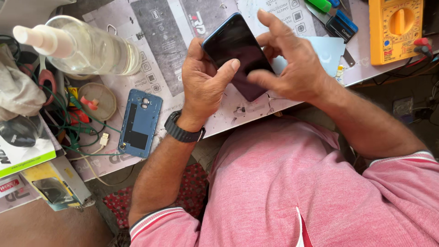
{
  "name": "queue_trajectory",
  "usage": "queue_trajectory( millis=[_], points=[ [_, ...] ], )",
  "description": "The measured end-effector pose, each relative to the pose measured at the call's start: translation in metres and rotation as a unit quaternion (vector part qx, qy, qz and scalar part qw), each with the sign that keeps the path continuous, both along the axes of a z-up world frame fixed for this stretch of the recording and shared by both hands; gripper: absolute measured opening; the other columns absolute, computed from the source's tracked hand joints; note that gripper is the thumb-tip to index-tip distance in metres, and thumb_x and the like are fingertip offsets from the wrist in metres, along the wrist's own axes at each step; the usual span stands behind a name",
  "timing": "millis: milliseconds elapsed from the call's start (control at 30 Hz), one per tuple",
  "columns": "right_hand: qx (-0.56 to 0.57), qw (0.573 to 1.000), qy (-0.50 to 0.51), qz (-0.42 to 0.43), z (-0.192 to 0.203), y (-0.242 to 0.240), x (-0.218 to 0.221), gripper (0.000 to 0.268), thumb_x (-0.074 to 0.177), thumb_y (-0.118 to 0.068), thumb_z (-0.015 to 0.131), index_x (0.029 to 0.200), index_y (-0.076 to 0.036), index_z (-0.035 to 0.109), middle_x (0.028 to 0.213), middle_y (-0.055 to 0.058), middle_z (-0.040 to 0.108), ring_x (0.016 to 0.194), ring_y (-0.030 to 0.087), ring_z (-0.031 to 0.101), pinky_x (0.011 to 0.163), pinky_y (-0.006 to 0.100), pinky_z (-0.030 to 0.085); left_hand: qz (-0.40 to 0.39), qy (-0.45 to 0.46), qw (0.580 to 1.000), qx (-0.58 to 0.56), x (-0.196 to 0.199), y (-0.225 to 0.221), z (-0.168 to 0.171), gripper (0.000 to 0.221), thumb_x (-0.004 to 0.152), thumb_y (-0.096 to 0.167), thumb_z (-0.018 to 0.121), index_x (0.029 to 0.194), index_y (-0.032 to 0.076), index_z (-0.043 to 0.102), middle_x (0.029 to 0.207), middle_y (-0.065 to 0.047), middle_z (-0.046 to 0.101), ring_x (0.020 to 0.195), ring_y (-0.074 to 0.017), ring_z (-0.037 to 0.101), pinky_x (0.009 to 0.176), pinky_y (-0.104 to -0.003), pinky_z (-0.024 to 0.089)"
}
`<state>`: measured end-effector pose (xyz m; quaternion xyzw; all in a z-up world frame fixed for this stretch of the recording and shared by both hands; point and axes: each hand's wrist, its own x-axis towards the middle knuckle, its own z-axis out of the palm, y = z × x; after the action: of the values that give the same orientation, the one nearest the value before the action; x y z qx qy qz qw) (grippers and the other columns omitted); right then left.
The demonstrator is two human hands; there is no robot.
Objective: The person uses a plastic card to pry open the back cover of a blue smartphone. They separate the back cover from the chassis, revealing the internal components, and then inspect the interior of the phone.
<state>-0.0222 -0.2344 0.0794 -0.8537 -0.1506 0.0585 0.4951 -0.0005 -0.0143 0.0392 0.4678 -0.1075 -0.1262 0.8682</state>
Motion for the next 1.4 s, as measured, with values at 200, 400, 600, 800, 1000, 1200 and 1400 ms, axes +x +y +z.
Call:
queue_trajectory(
  millis=[200, 400, 600, 800, 1000, 1200, 1400],
  points=[
    [-0.161, 0.981, -0.094, 0.054, 0.02, 0.027, 0.004, 0.121, 0.072, -0.023, 0.092, 0.164, -0.002, 0.016, 0.13, 0.025, 0.054, 0.106, 0.04, 0.063, 0.091, 0.045, 0.055, -0.008, -0.029, 0.999, 0.04, -0.008, 0.001, -0.005, 0.026, 0.107, 0.005, 0.074, 0.122, 0.001, 0.054, 0.113, -0.008, 0.067, 0.105, -0.0117, 0.066, 0.096, -0.027, 0.058],
    [0.009, 0.968, 0.176, 0.179, 0.024, -0.003, 0.041, 0.122, 0.07, -0.023, 0.079, 0.174, -0.013, 0.016, 0.106, 0.014, 0.052, 0.085, 0.024, 0.055, 0.071, 0.035, 0.05, 0.058, -0.212, 0.956, 0.195, -0.009, 0.009, 0.011, 0.043, 0.103, 0.024, 0.075, 0.131, 0.002, 0.05, 0.131, -0.008, 0.058, 0.106, -0.0115, 0.068, 0.095, -0.025, 0.062],
    [0.097, 0.916, 0.257, 0.293, 0.022, -0.014, 0.056, 0.117, 0.071, -0.035, 0.076, 0.169, -0.011, 0.017, 0.106, 0.006, 0.056, 0.083, 0.015, 0.054, 0.068, 0.029, 0.048, 0.206, -0.345, 0.853, 0.334, -0.005, 0.014, 0.025, 0.039, 0.101, 0.015, 0.084, 0.122, 0.008, 0.052, 0.132, -0.009, 0.053, 0.109, -0.0194, 0.06, 0.093, -0.03, 0.057],
    [0.11, 0.907, 0.227, 0.336, 0.011, -0.017, 0.06, 0.116, 0.071, -0.033, 0.077, 0.167, -0.007, 0.019, 0.116, 0.01, 0.059, 0.101, 0.018, 0.057, 0.088, 0.031, 0.05, 0.163, -0.396, 0.834, 0.347, 0.004, 0.013, 0.035, 0.034, 0.09, 0.001, 0.088, 0.106, 0.007, 0.058, 0.116, -0.009, 0.064, 0.114, -0.0271, 0.063, 0.092, -0.038, 0.055],
    [0.084, 0.912, 0.195, 0.352, 0.004, -0.023, 0.064, 0.115, 0.07, -0.032, 0.079, 0.164, -0.004, 0.02, 0.13, 0.015, 0.061, 0.114, 0.022, 0.059, 0.099, 0.033, 0.049, 0.124, -0.38, 0.852, 0.339, 0.006, 0.012, 0.034, 0.036, 0.087, 0.0, 0.088, 0.099, 0.008, 0.056, 0.113, -0.008, 0.063, 0.109, -0.0263, 0.064, 0.087, -0.035, 0.057],
    [0.054, 0.919, 0.175, 0.35, 0.002, -0.025, 0.067, 0.116, 0.064, -0.03, 0.081, 0.16, 0.0, 0.024, 0.134, 0.02, 0.061, 0.118, 0.025, 0.062, 0.097, 0.035, 0.051, 0.122, -0.394, 0.844, 0.343, 0.009, 0.011, 0.029, 0.038, 0.085, -0.002, 0.088, 0.099, 0.008, 0.055, 0.113, -0.008, 0.062, 0.107, -0.0266, 0.064, 0.084, -0.036, 0.057],
    [0.061, 0.915, 0.188, 0.351, 0.004, -0.022, 0.067, 0.117, 0.062, -0.029, 0.081, 0.159, 0.002, 0.025, 0.132, 0.021, 0.063, 0.116, 0.028, 0.065, 0.095, 0.036, 0.052, 0.107, -0.388, 0.85, 0.34, 0.008, 0.013, 0.029, 0.038, 0.085, -0.006, 0.086, 0.101, 0.007, 0.055, 0.114, -0.009, 0.062, 0.107, -0.0269, 0.064, 0.084, -0.037, 0.056]
  ],
)
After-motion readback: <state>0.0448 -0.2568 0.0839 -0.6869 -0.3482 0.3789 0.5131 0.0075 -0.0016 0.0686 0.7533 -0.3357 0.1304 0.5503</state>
